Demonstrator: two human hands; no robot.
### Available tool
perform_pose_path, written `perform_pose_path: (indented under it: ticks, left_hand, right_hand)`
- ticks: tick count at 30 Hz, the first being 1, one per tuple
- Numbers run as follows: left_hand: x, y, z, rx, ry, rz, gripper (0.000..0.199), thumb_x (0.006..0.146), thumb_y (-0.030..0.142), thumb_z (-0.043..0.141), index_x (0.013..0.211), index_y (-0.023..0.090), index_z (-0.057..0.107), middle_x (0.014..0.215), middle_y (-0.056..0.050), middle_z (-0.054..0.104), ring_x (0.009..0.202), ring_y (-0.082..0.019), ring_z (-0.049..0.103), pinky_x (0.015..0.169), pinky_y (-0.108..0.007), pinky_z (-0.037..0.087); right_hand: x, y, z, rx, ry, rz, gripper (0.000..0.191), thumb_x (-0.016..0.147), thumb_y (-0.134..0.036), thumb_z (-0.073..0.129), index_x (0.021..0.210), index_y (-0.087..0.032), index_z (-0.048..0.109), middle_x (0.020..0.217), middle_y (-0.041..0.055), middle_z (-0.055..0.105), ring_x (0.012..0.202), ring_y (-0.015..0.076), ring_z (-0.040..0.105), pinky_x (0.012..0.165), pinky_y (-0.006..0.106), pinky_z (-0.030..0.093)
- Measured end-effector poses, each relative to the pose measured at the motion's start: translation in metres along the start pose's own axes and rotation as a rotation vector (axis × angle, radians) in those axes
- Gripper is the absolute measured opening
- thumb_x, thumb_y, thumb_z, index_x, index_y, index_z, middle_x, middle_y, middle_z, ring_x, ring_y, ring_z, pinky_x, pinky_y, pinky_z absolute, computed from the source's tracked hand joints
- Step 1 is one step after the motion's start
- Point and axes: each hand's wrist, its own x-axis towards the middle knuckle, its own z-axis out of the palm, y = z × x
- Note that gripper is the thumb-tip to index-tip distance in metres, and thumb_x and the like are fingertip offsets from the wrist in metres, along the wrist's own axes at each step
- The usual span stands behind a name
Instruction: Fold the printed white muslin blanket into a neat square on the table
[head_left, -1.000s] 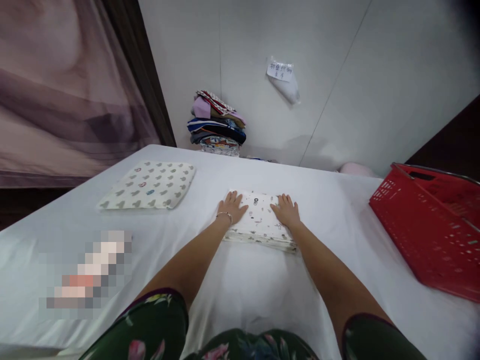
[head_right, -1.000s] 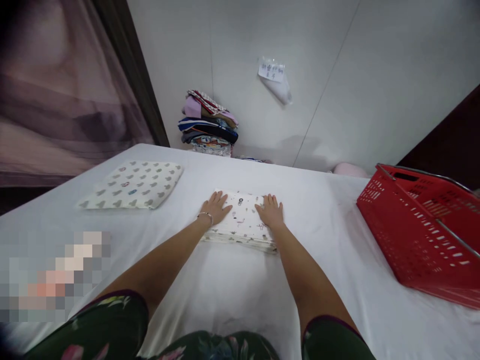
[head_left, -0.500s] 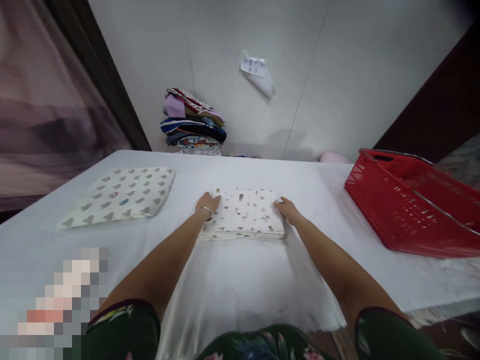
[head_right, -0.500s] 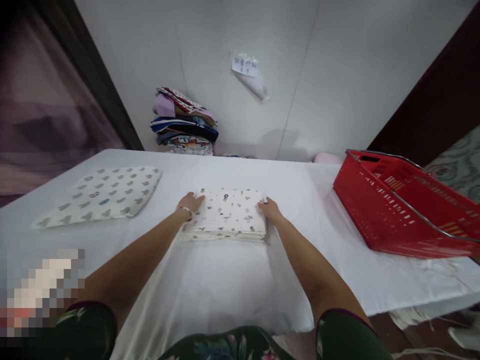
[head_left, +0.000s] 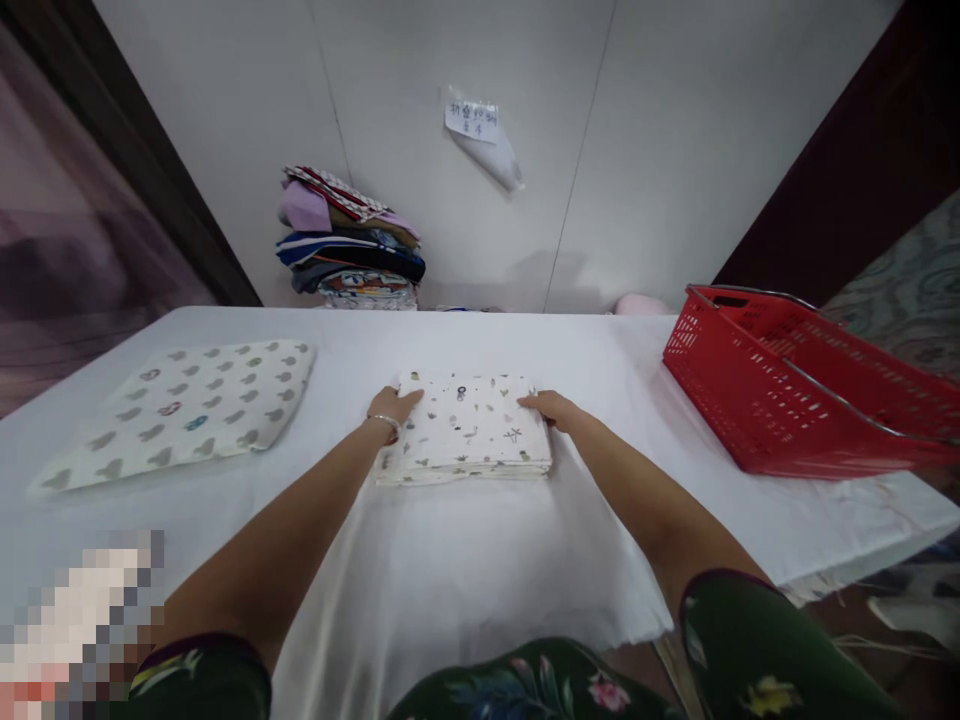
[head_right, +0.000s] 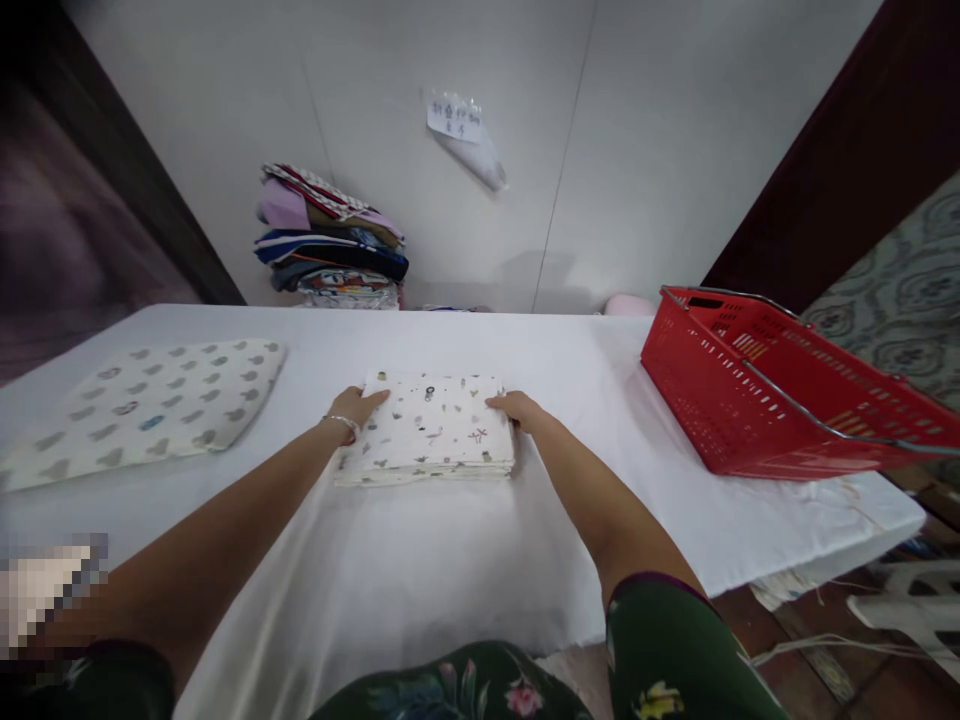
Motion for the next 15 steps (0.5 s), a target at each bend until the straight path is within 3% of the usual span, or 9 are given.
perform_pose_path:
  ticks: [4, 9, 13, 15]
  left_hand:
    - [-0.003, 0.008, -0.011, -0.043, -0.003, 0.008, 0.051, 0.071, 0.053, 0.054, 0.103, 0.014, 0.056, 0.105, -0.014, 0.063, 0.095, -0.027, 0.059, 0.077, -0.034, 0.048]
    - [0.015, 0.005, -0.026, -0.049, 0.079, 0.033, 0.051, 0.07, 0.056, 0.055, 0.102, 0.016, 0.055, 0.1, -0.01, 0.064, 0.09, -0.025, 0.06, 0.073, -0.033, 0.049]
    - [0.028, -0.011, -0.021, 0.124, 0.046, -0.016, 0.065, 0.073, 0.056, 0.05, 0.12, 0.011, 0.046, 0.118, -0.017, 0.056, 0.107, -0.03, 0.054, 0.087, -0.039, 0.044]
    - [0.026, -0.014, -0.011, 0.226, 0.085, 0.098, 0.066, 0.077, 0.054, 0.045, 0.127, 0.011, 0.04, 0.132, -0.017, 0.046, 0.12, -0.03, 0.043, 0.097, -0.04, 0.037]
  right_hand:
    - [-0.008, -0.005, 0.005, 0.081, -0.012, -0.063, 0.041, 0.06, -0.032, 0.073, 0.095, -0.015, 0.057, 0.091, 0.0086, 0.065, 0.073, 0.0174, 0.061, 0.059, 0.026, 0.046]
    - [-0.006, -0.009, 0.018, 0.278, -0.01, -0.108, 0.043, 0.065, -0.029, 0.071, 0.101, -0.015, 0.052, 0.09, 0.0077, 0.064, 0.068, 0.0138, 0.06, 0.054, 0.022, 0.046]
    - [-0.004, -0.008, 0.027, 0.225, -0.008, -0.11, 0.06, 0.069, -0.038, 0.068, 0.12, -0.016, 0.043, 0.089, 0.0086, 0.063, 0.061, 0.0137, 0.058, 0.047, 0.022, 0.044]
    - [-0.007, -0.008, 0.027, 0.184, -0.029, -0.106, 0.065, 0.072, -0.043, 0.065, 0.126, -0.017, 0.038, 0.089, 0.0085, 0.063, 0.059, 0.0139, 0.058, 0.047, 0.023, 0.045]
